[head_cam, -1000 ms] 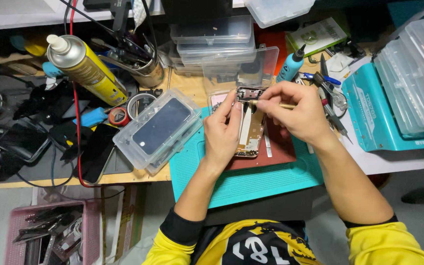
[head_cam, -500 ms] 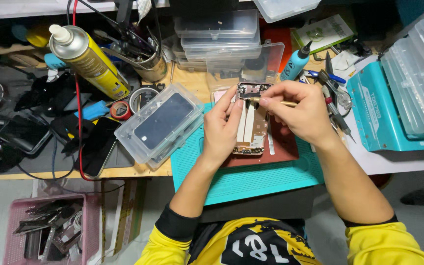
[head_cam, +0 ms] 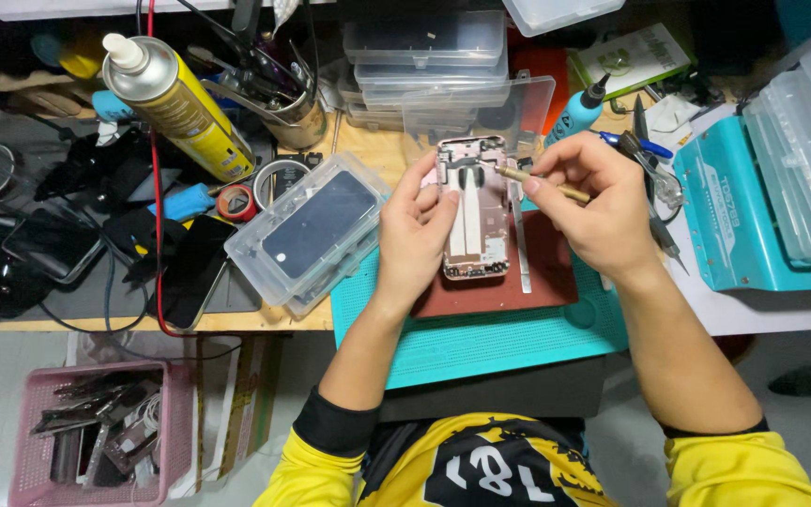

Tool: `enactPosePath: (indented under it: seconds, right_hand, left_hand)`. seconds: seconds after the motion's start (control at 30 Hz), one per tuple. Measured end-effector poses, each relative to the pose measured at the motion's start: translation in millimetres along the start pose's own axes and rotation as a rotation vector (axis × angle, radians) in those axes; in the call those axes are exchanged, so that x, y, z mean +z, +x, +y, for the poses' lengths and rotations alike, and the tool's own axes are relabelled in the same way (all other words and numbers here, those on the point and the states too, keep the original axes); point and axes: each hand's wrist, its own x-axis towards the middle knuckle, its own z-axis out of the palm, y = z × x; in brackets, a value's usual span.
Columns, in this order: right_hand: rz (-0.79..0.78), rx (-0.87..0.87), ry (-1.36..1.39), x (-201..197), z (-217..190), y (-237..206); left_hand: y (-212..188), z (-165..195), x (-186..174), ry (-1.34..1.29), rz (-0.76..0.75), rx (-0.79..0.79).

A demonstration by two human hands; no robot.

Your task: The person holds an opened phone frame and works on its interior, using a small brush and a screwdriver to clean and rework internal components, at one point removing a small part and setting it on the mat before continuing to brush the frame.

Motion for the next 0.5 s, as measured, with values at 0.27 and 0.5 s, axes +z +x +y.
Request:
enactPosePath:
  seconds: [0.27,0.5]
  right_hand:
    - [-0.093,0.058,0.24,-18.9,-6.0,9.5]
    - [-0.047,-0.106,0.117,5.6,5.6,15.9]
  left_hand:
    - [-1.1,13.0,-33.4,-0.08,0.13,0.007]
    - [-14.6,30.5,-51.4,-0.14,0.175,0.034]
